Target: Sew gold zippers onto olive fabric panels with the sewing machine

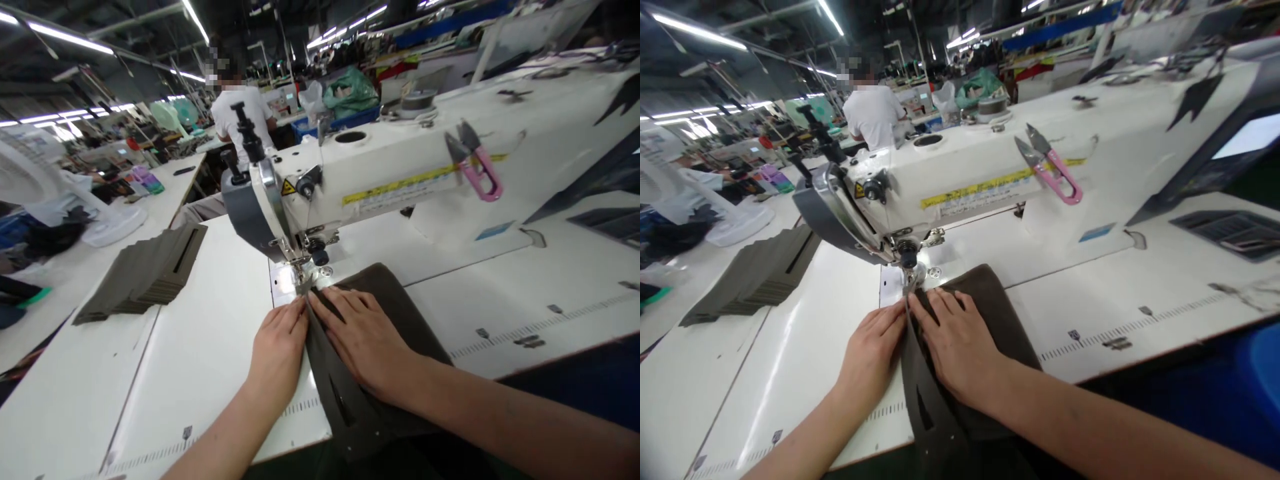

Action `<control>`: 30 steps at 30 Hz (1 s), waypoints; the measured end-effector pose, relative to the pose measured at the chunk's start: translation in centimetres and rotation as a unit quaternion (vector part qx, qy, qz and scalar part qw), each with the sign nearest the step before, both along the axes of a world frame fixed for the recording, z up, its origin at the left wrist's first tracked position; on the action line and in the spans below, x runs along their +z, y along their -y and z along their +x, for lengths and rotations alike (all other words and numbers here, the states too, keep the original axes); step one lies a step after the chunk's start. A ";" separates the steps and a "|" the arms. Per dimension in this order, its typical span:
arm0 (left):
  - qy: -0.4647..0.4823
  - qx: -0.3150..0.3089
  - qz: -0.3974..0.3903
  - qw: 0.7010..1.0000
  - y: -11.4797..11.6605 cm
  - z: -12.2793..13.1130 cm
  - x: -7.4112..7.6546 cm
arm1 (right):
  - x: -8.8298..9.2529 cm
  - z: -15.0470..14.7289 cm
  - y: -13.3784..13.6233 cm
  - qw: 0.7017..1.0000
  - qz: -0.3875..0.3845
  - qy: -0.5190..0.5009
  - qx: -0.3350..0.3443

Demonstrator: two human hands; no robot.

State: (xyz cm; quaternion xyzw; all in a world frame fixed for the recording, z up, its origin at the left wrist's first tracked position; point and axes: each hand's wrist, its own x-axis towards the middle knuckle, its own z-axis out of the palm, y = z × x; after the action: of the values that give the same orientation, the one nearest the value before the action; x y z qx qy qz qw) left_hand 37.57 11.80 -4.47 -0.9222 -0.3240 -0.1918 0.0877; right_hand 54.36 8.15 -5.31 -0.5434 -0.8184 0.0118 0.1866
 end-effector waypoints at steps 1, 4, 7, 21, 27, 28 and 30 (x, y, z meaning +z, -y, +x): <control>0.000 0.001 0.004 1.000 0.0 0.0 0.0 | 0.0 -0.1 0.0 1.000 -0.001 0.000 0.000; 0.001 -0.007 0.014 1.000 -0.2 -0.1 0.1 | 0.1 -0.2 -0.1 1.000 -0.012 -0.011 -0.001; -0.011 -0.018 0.024 1.000 -0.4 -0.3 0.0 | 0.2 0.0 -0.1 0.999 -0.024 -0.028 0.002; -0.056 -0.029 0.068 0.996 -0.8 -0.3 0.1 | 0.3 0.4 -0.3 0.997 -0.040 -0.066 0.019; -0.079 -0.021 0.063 0.995 -0.9 0.2 0.3 | -0.3 0.1 -0.4 0.999 0.002 -0.040 0.001; -0.080 -0.020 0.059 0.995 -0.9 0.2 0.3 | -0.5 0.2 -0.4 0.999 0.011 -0.036 -0.001; -0.081 -0.019 0.045 0.996 -0.8 0.1 0.2 | -0.8 0.3 -0.3 0.999 0.021 -0.026 0.005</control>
State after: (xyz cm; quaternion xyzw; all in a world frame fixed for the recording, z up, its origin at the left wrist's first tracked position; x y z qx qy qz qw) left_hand 37.69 12.59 -4.24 -0.9357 -0.2898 -0.1327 0.1510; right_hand 54.67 8.43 -6.10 -0.5352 -0.8157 0.0095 0.2192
